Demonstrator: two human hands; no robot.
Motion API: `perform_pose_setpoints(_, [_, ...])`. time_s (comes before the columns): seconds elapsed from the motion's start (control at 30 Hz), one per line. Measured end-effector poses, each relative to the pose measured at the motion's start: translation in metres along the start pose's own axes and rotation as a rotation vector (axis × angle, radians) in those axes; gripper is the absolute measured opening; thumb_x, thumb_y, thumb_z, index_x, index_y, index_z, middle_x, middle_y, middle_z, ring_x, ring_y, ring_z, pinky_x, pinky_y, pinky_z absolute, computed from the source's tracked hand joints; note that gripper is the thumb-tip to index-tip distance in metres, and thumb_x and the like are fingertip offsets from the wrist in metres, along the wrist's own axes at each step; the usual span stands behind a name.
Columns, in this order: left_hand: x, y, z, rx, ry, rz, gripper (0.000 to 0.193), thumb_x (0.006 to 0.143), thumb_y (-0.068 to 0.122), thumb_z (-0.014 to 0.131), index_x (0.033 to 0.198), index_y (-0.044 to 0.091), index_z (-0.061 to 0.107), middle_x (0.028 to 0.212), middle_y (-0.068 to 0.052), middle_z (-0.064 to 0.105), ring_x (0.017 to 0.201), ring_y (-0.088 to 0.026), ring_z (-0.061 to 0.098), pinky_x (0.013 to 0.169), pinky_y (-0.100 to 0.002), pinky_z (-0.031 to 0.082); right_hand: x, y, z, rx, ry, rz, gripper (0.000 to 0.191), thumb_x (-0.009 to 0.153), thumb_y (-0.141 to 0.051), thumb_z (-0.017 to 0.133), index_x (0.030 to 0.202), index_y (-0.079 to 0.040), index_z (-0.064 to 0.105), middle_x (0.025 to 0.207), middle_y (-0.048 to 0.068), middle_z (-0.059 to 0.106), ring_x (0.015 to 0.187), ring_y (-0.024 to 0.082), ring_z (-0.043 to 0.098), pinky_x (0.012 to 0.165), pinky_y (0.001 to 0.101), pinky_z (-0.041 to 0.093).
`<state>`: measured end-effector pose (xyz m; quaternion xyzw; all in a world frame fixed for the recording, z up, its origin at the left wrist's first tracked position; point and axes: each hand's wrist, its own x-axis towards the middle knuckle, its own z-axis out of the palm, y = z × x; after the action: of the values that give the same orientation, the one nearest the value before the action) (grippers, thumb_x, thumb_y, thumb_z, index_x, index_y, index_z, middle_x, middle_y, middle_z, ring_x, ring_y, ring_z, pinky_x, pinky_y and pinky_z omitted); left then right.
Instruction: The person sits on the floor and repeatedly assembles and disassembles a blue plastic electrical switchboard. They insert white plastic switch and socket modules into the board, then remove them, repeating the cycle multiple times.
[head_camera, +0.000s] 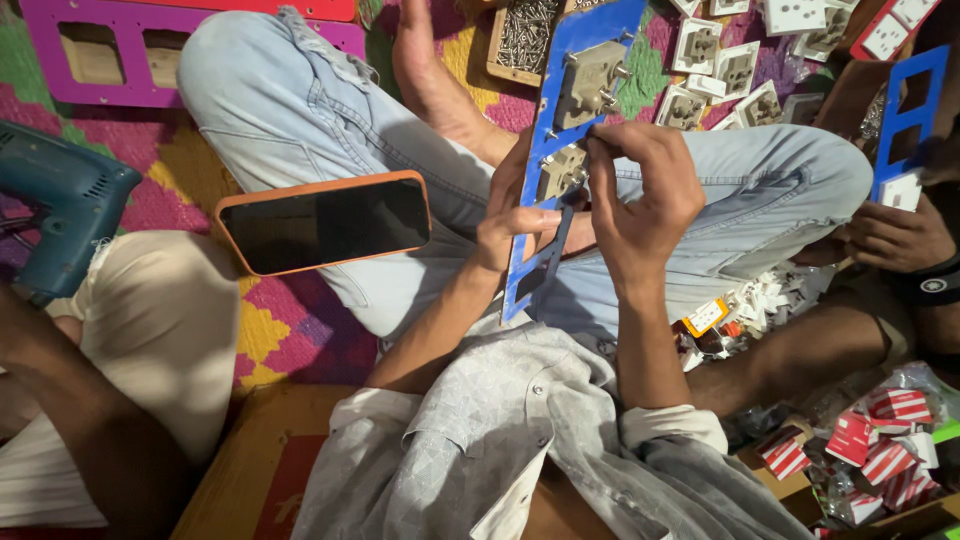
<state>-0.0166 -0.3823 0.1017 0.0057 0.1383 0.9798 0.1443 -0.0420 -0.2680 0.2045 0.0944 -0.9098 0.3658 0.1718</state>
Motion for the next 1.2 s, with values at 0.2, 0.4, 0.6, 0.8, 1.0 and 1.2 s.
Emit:
perform_pose_setpoints(0.2, [-0.002, 0.0, -0.005, -0.072, 0.029, -0.051, 0.089, 0.078, 0.008, 0.062, 0.161, -0.005, 0.033, 0.14, -0.019, 0.056, 0.128, -0.027, 0.058, 0.11, -0.04, 0.05, 0.0, 0.003, 0.004, 0.186, 0.031, 0.013, 0.019, 0.096, 0.013, 0.069, 0.108, -0.002, 0.07, 0.114, 0.011, 0.069, 0.104, 0.019, 0.07, 0.09, 0.0305, 0.058])
perform_pose_setpoints(0.4, [0.0, 0.0, -0.007, -0.054, 0.058, -0.039, 0.09, 0.076, 0.007, 0.062, 0.16, -0.003, 0.033, 0.144, -0.017, 0.057, 0.13, -0.028, 0.059, 0.111, -0.042, 0.05, -0.004, 0.005, 0.006, 0.185, 0.031, 0.228, 0.01, 0.102, 0.009, 0.075, 0.11, 0.004, 0.072, 0.107, 0.01, 0.069, 0.096, 0.013, 0.067, 0.08, 0.0235, 0.055])
perform_pose_setpoints(0.6, [0.002, 0.003, -0.006, 0.034, 0.029, 0.002, 0.086, 0.077, 0.007, 0.062, 0.158, -0.006, 0.037, 0.139, -0.016, 0.058, 0.128, -0.022, 0.058, 0.113, -0.032, 0.047, -0.005, 0.006, 0.007, 0.16, -0.018, 0.176, 0.013, 0.101, 0.009, 0.078, 0.113, 0.005, 0.072, 0.108, 0.01, 0.069, 0.098, 0.015, 0.07, 0.087, 0.0247, 0.06])
perform_pose_setpoints(0.8, [0.001, 0.007, -0.004, 0.079, 0.024, 0.004, 0.085, 0.076, 0.008, 0.062, 0.157, -0.004, 0.038, 0.138, -0.015, 0.058, 0.127, -0.022, 0.058, 0.109, -0.034, 0.05, -0.011, 0.012, 0.008, 0.37, -0.012, 0.178, 0.016, 0.105, 0.01, 0.07, 0.119, 0.004, 0.067, 0.121, 0.011, 0.064, 0.106, 0.014, 0.067, 0.09, 0.0236, 0.057])
perform_pose_setpoints(1.0, [0.001, 0.008, -0.001, 0.06, 0.043, -0.008, 0.085, 0.076, 0.01, 0.062, 0.156, -0.004, 0.038, 0.143, -0.015, 0.058, 0.126, -0.022, 0.059, 0.105, -0.035, 0.052, -0.012, 0.011, 0.008, 0.257, 0.035, 0.259, 0.012, 0.106, 0.008, 0.075, 0.116, 0.003, 0.071, 0.113, 0.01, 0.067, 0.094, 0.013, 0.067, 0.082, 0.0231, 0.055])
perform_pose_setpoints(1.2, [0.002, 0.004, -0.002, 0.07, 0.078, 0.002, 0.09, 0.075, 0.009, 0.063, 0.159, -0.004, 0.035, 0.146, -0.017, 0.056, 0.13, -0.023, 0.057, 0.113, -0.034, 0.047, -0.006, 0.007, 0.005, 0.104, -0.018, 0.121, 0.017, 0.1, 0.009, 0.078, 0.114, 0.003, 0.072, 0.109, 0.011, 0.069, 0.096, 0.016, 0.069, 0.085, 0.0262, 0.057])
